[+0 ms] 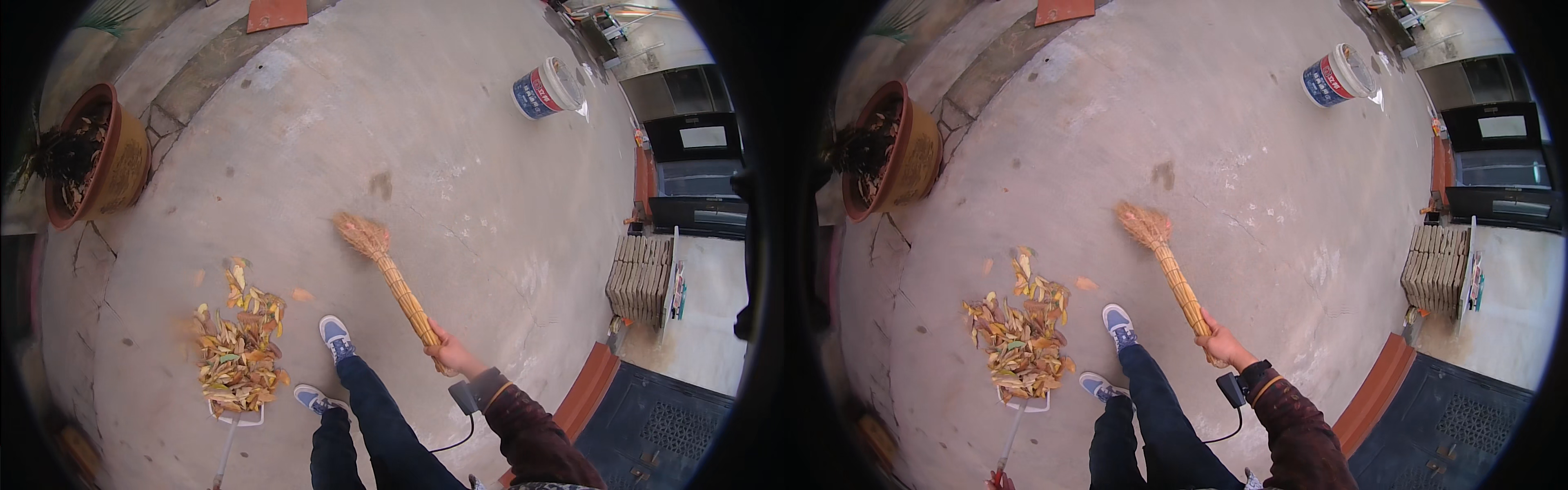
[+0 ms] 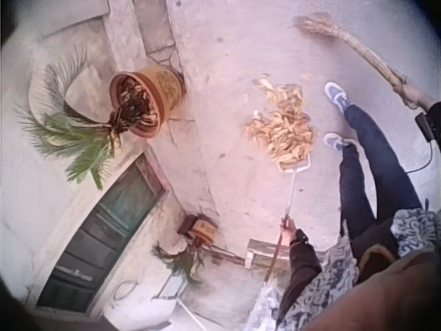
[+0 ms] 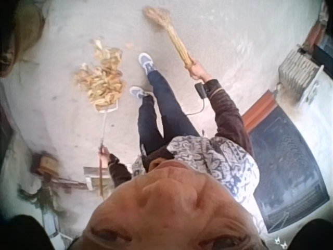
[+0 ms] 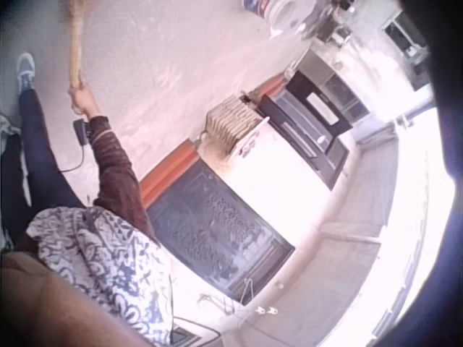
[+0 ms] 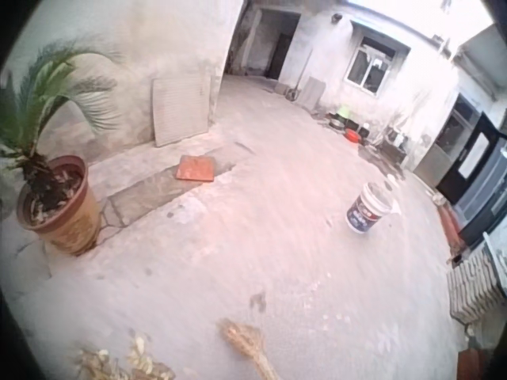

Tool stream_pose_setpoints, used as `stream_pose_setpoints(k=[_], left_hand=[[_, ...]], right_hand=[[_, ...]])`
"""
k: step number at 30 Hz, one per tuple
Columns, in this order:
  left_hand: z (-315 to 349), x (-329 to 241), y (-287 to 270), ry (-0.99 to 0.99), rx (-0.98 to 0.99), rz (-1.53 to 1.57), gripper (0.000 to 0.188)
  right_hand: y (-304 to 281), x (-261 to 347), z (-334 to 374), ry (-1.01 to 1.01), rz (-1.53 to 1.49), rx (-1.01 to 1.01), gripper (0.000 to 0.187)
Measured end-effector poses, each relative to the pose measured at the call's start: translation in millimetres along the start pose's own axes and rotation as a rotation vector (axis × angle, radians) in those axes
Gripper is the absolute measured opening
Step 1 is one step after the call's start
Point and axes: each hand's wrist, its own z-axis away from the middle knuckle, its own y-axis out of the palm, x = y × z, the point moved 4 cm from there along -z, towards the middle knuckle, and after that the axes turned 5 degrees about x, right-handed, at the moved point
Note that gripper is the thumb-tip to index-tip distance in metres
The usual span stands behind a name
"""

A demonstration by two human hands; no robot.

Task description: The person sweeps dry leaves and palm fronds on a concrete patio using a traditional straw broom and a dustpan, then transfers the collected debris into a white bucket. The person also picks up larger palm fronds by hand and places them into the bucket.

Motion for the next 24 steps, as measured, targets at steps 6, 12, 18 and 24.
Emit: stream_pose_setpoints(k=[6,12,18,24], left_hand=[[-17,10,-17,0.076,0.170,-0.001,0.035],[3,7,-4,0.078,0.132,0.040,0.039],[35,-12,32,0.068,0.036,0.061,0.047],[39,-23,45,0.082,0.015,0.097,0.031]], right_hand=[[52,79,16,-0.195,0.005,0.065,0.074],[103,262,-144,-0.371,0.522,-0.154,0.074],[246,265,-157,-0.268,0.875,-0.006,0.078],[247,177,-52,-0.260,1.016,0.308,0.077]])
